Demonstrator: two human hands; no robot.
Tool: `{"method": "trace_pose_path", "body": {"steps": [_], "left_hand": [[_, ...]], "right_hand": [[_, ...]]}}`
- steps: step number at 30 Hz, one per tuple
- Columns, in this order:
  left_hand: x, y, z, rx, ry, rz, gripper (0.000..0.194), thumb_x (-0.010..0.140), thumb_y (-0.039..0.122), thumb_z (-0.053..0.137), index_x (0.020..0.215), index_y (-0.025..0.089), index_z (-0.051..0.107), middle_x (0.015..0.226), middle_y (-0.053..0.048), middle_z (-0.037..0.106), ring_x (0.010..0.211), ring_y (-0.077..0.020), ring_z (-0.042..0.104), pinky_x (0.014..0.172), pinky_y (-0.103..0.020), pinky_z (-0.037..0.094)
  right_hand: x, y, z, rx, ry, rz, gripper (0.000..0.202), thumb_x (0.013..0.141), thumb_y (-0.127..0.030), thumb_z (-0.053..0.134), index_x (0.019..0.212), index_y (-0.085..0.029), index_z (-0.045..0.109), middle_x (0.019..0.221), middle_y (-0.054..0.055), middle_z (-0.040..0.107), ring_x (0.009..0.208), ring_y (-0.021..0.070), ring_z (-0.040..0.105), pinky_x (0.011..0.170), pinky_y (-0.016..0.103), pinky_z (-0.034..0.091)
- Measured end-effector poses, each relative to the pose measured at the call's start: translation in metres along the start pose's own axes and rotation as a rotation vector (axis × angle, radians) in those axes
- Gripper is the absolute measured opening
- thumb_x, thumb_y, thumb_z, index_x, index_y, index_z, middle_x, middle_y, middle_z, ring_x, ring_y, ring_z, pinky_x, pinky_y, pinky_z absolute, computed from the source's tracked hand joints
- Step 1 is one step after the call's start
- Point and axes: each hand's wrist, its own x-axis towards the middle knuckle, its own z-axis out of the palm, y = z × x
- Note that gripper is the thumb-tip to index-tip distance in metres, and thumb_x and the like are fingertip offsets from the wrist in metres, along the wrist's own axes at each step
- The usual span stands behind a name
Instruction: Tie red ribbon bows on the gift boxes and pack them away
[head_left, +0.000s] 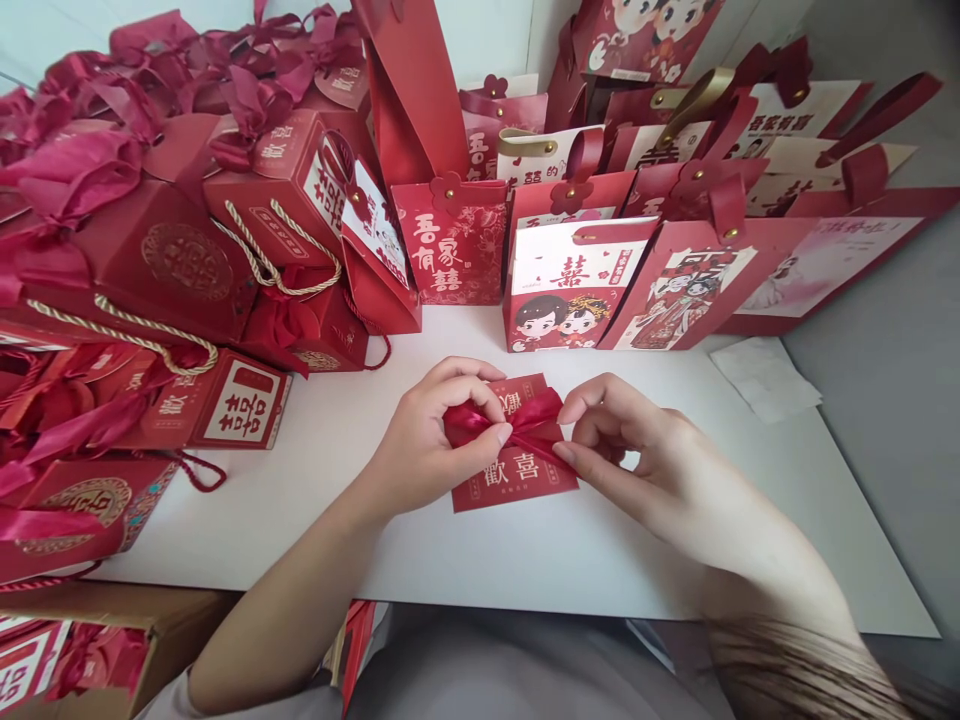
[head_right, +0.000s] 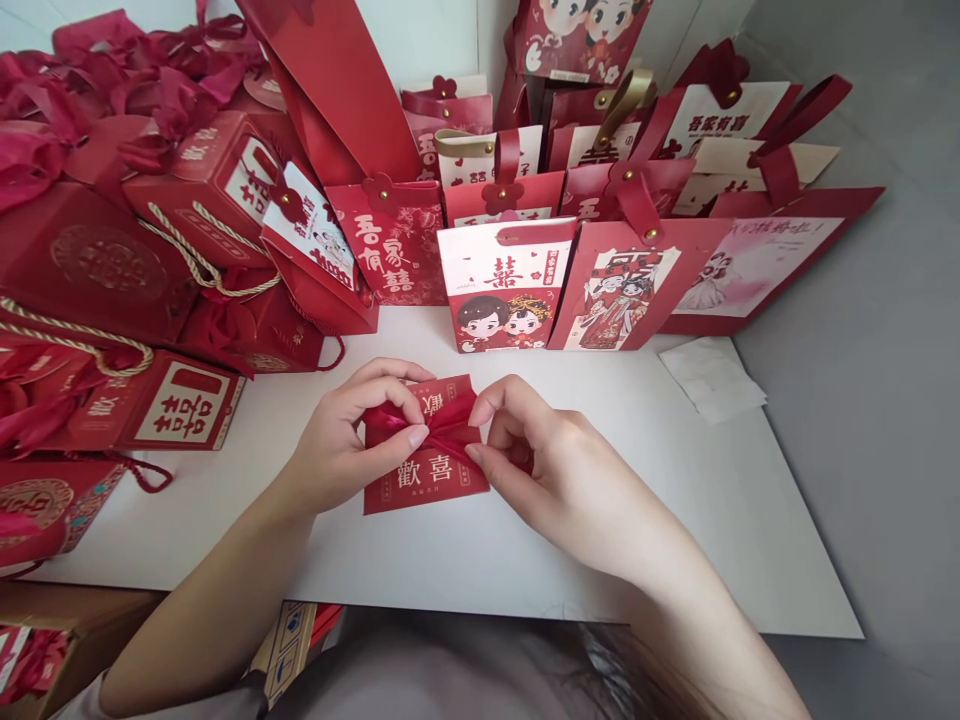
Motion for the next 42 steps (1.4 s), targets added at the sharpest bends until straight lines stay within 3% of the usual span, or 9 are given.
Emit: {"method": "trace_pose_path", "body": {"steps": [7, 11, 14, 17, 22, 25, 31, 37, 42], "left_hand": [[0.004, -0.015, -0.015, -0.202, 0.062, -0.048, 0.006, 0.089, 0.023, 0.065, 0.095, 0.023, 0.063, 0.111, -0.006, 0.070, 0.106, -0.0223, 0.068, 0.091, -0.035, 0.054], [0.005, -0.015, -0.028, -0.075, 0.231, -0.014, 0.010, 0.088, 0.024, 0.067, 0.097, 0.023, 0.063, 0.104, -0.004, 0.069, 0.101, -0.0193, 0.066, 0.091, -0.032, 0.051], [0.004, -0.007, -0.038, 0.095, 0.329, -0.065, 0.011, 0.091, 0.028, 0.063, 0.084, 0.021, 0.060, 0.080, 0.001, 0.061, 0.077, -0.0135, 0.057, 0.074, -0.027, 0.046], [0.002, 0.003, -0.042, 0.189, 0.203, -0.132, 0.034, 0.091, 0.036, 0.061, 0.064, 0.018, 0.051, 0.061, 0.004, 0.047, 0.061, -0.0108, 0.043, 0.060, -0.026, 0.037], [0.000, 0.007, -0.037, 0.253, 0.059, -0.224, 0.040, 0.085, 0.046, 0.068, 0.062, 0.018, 0.052, 0.057, 0.004, 0.052, 0.056, -0.0105, 0.046, 0.053, -0.025, 0.036], [0.000, 0.006, -0.035, 0.242, 0.063, -0.224, 0.037, 0.087, 0.043, 0.067, 0.063, 0.018, 0.053, 0.058, 0.004, 0.056, 0.055, -0.0102, 0.048, 0.053, -0.025, 0.038], [0.001, 0.005, -0.032, 0.171, 0.097, -0.097, 0.027, 0.091, 0.031, 0.061, 0.068, 0.017, 0.058, 0.064, 0.003, 0.058, 0.062, -0.0105, 0.052, 0.056, -0.023, 0.040], [0.000, 0.003, -0.028, 0.118, 0.121, -0.070, 0.025, 0.092, 0.038, 0.065, 0.077, 0.018, 0.062, 0.069, 0.002, 0.062, 0.062, -0.0096, 0.051, 0.059, -0.023, 0.042], [0.000, -0.001, -0.025, 0.055, 0.147, -0.111, 0.023, 0.089, 0.040, 0.069, 0.082, 0.019, 0.061, 0.068, 0.003, 0.060, 0.062, -0.0108, 0.052, 0.059, -0.025, 0.042]], "right_hand": [[0.009, 0.010, -0.004, 0.075, 0.167, 0.125, 0.031, 0.101, -0.056, 0.051, 0.096, -0.025, 0.051, 0.066, -0.006, 0.049, 0.058, 0.0128, 0.046, 0.053, 0.025, 0.036], [0.015, 0.011, 0.003, 0.052, 0.201, 0.134, 0.044, 0.101, -0.063, 0.044, 0.086, -0.023, 0.054, 0.068, -0.003, 0.055, 0.061, 0.0134, 0.050, 0.058, 0.027, 0.039], [0.021, 0.012, 0.010, 0.048, 0.242, 0.115, 0.050, 0.100, -0.066, 0.043, 0.082, -0.022, 0.056, 0.073, -0.001, 0.061, 0.065, 0.0144, 0.054, 0.061, 0.028, 0.040], [0.026, 0.013, 0.016, 0.035, 0.299, 0.076, 0.051, 0.099, -0.066, 0.045, 0.077, -0.021, 0.055, 0.073, -0.001, 0.060, 0.069, 0.0150, 0.055, 0.063, 0.028, 0.040], [0.032, 0.014, 0.022, 0.114, 0.333, -0.005, 0.042, 0.100, -0.058, 0.053, 0.079, -0.021, 0.056, 0.070, -0.002, 0.057, 0.067, 0.0136, 0.053, 0.063, 0.027, 0.040], [0.032, 0.015, 0.023, 0.152, 0.346, -0.037, 0.038, 0.100, -0.052, 0.056, 0.078, -0.021, 0.056, 0.069, -0.002, 0.056, 0.065, 0.0127, 0.051, 0.061, 0.027, 0.039], [0.030, 0.018, 0.023, 0.197, 0.372, -0.086, 0.031, 0.100, -0.044, 0.060, 0.079, -0.021, 0.058, 0.070, -0.002, 0.057, 0.066, 0.0126, 0.051, 0.064, 0.027, 0.041], [0.026, 0.015, 0.023, 0.279, 0.276, -0.055, 0.035, 0.100, -0.048, 0.059, 0.077, -0.021, 0.056, 0.065, -0.004, 0.052, 0.058, 0.0102, 0.045, 0.056, 0.026, 0.036], [0.026, 0.016, 0.026, 0.295, 0.278, -0.061, 0.027, 0.098, -0.041, 0.064, 0.081, -0.021, 0.058, 0.068, -0.004, 0.056, 0.057, 0.0092, 0.046, 0.054, 0.025, 0.037]]}}
